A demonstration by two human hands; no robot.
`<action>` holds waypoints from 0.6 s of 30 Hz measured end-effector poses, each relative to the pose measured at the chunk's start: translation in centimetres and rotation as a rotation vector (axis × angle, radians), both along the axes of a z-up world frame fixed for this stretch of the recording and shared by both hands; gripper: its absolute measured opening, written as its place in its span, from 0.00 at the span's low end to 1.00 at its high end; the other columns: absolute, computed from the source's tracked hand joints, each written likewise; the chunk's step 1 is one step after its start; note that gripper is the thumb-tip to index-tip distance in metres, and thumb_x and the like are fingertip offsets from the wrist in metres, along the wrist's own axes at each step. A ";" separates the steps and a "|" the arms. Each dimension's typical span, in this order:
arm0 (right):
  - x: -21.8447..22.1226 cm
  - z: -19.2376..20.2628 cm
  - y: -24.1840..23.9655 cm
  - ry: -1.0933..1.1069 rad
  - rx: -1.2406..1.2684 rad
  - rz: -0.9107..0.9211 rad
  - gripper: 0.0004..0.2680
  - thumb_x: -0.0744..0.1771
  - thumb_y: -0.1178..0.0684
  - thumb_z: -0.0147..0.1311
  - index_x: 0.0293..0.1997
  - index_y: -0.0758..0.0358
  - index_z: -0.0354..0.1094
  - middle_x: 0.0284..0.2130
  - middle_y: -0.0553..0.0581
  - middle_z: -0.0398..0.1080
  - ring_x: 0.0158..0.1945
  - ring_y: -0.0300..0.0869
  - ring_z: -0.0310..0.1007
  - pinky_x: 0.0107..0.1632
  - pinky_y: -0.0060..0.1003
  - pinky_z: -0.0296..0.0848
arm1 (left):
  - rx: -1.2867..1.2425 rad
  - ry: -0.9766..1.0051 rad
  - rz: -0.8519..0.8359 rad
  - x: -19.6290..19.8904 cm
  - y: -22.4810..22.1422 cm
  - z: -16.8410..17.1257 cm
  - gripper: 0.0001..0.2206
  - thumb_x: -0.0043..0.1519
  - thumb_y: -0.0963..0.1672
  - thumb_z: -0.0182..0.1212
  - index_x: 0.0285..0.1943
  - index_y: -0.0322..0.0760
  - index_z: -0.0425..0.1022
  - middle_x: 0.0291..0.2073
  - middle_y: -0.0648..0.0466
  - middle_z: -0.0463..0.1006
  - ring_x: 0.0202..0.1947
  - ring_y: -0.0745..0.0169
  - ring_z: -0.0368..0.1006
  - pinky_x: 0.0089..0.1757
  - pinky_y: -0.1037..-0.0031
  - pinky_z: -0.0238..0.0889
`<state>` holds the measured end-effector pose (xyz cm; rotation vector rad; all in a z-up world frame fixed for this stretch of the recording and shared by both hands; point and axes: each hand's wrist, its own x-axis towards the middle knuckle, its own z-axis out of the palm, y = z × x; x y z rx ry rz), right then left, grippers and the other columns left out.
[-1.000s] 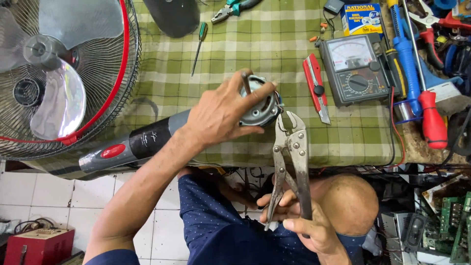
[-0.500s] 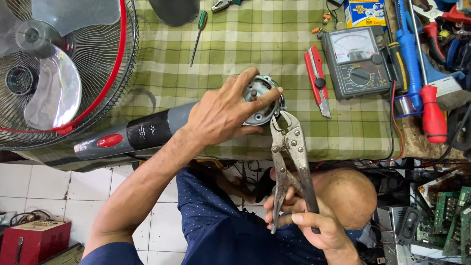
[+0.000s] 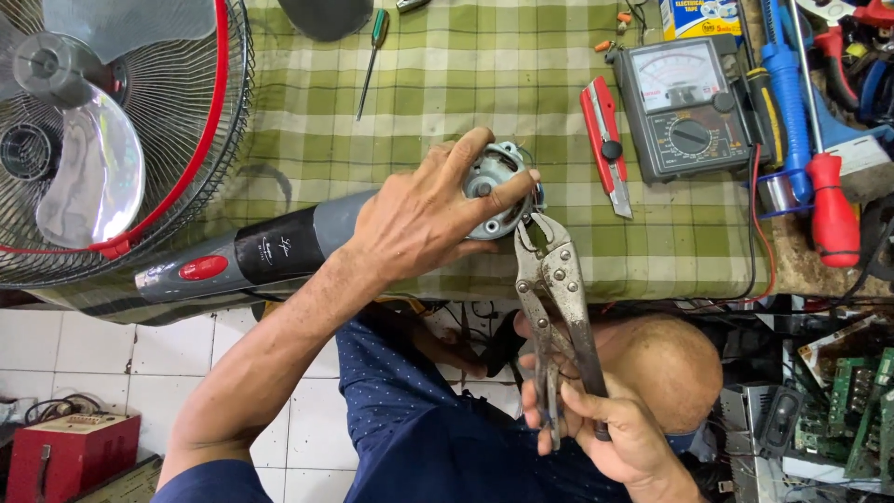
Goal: A person is repairing a small electric motor using locking pliers and a screwdriver on a cluttered workbench.
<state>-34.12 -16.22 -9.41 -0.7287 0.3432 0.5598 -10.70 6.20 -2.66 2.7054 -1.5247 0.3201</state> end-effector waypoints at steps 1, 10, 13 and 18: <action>-0.1 -0.1 0.0 -0.007 -0.019 -0.015 0.22 0.65 0.54 0.56 0.65 0.78 0.60 0.40 0.74 0.75 0.39 0.58 0.78 0.30 0.47 0.82 | -0.016 -0.002 -0.006 -0.1 0.1 0.0 0.46 0.57 0.57 0.78 0.79 0.62 0.46 0.67 0.38 0.55 0.49 0.45 0.71 0.22 0.68 0.73; -0.4 0.4 1.0 -0.016 -0.008 -0.036 0.21 0.67 0.54 0.52 0.65 0.80 0.60 0.47 0.82 0.74 0.46 0.62 0.76 0.25 0.40 0.75 | -0.077 -0.053 -0.029 -0.5 0.2 0.2 0.38 0.61 0.49 0.76 0.77 0.61 0.55 0.66 0.39 0.56 0.53 0.44 0.71 0.22 0.67 0.74; -0.3 0.3 0.9 0.005 -0.012 -0.027 0.22 0.67 0.54 0.53 0.65 0.81 0.60 0.46 0.81 0.75 0.42 0.56 0.76 0.23 0.36 0.72 | -0.082 -0.048 -0.033 -0.3 0.4 0.0 0.34 0.65 0.47 0.71 0.77 0.61 0.54 0.66 0.39 0.56 0.53 0.42 0.71 0.20 0.67 0.72; -0.4 0.5 0.7 0.072 0.030 -0.028 0.22 0.67 0.54 0.52 0.65 0.81 0.59 0.50 0.83 0.73 0.49 0.64 0.76 0.25 0.39 0.75 | -0.096 -0.048 -0.046 -0.3 0.2 0.3 0.32 0.64 0.44 0.69 0.76 0.60 0.56 0.64 0.39 0.58 0.51 0.42 0.73 0.19 0.69 0.72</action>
